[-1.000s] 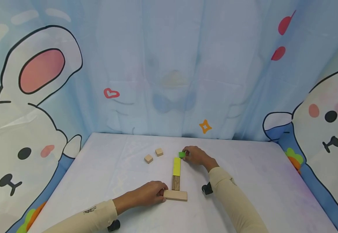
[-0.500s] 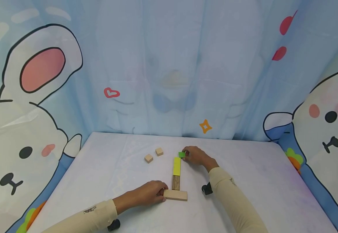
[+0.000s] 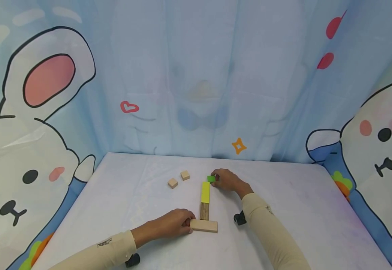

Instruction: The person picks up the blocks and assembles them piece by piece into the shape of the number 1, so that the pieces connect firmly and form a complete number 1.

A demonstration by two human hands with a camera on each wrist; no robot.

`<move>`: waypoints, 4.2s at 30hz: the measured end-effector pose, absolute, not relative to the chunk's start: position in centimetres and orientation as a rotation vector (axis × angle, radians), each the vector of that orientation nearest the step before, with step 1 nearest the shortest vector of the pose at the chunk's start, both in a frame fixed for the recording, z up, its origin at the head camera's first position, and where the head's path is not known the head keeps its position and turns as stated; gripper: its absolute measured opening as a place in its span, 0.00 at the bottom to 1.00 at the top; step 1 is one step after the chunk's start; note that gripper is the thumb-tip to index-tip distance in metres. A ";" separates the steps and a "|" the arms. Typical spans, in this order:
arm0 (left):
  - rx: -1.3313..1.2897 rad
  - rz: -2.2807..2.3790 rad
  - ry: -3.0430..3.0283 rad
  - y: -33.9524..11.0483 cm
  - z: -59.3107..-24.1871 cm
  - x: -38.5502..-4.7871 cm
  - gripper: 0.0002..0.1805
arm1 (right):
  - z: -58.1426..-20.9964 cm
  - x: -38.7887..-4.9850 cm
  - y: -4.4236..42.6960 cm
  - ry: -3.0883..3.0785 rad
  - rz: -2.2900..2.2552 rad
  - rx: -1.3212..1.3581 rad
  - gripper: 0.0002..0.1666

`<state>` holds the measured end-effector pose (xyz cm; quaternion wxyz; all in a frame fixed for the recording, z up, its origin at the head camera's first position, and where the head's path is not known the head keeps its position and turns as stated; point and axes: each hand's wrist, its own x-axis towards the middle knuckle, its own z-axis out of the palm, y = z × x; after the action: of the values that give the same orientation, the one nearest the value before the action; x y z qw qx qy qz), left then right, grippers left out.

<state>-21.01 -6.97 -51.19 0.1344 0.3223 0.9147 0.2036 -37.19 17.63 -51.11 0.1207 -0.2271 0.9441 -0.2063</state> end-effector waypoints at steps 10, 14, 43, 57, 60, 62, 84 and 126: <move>0.917 0.587 2.631 -7.1 -51.0 -21.3 0.22 | -51.4 -37.4 17.6 2.759 -0.598 -0.645 0.23; 0.887 0.569 2.613 -7.4 -50.5 -21.5 0.27 | -51.2 -37.4 17.5 2.760 -0.595 -0.658 0.22; 0.593 0.738 3.157 -9.7 -47.9 -29.1 0.12 | -51.5 -37.5 17.6 2.752 -0.607 -0.610 0.23; 0.469 0.763 3.200 -9.5 -49.2 -31.6 0.15 | -51.3 -37.1 17.5 2.753 -0.600 -0.598 0.23; 0.435 0.723 3.206 -9.4 -49.6 -31.9 0.16 | -51.2 -37.0 17.4 2.747 -0.612 -0.587 0.23; 0.403 0.693 3.208 -9.3 -49.8 -32.1 0.17 | -51.1 -37.0 17.4 2.743 -0.616 -0.591 0.23; 0.336 0.554 3.143 -8.2 -50.3 -32.9 0.19 | -51.4 -36.9 17.5 2.762 -0.607 -0.574 0.23; 0.415 0.490 3.135 -8.1 -51.3 -34.0 0.09 | -51.6 -36.8 17.5 2.776 -0.588 -0.595 0.23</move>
<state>-33.98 -8.11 -51.34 -0.0292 0.1297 0.9792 0.1531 -36.85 17.47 -51.61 0.1211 -0.2036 0.9504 -0.2014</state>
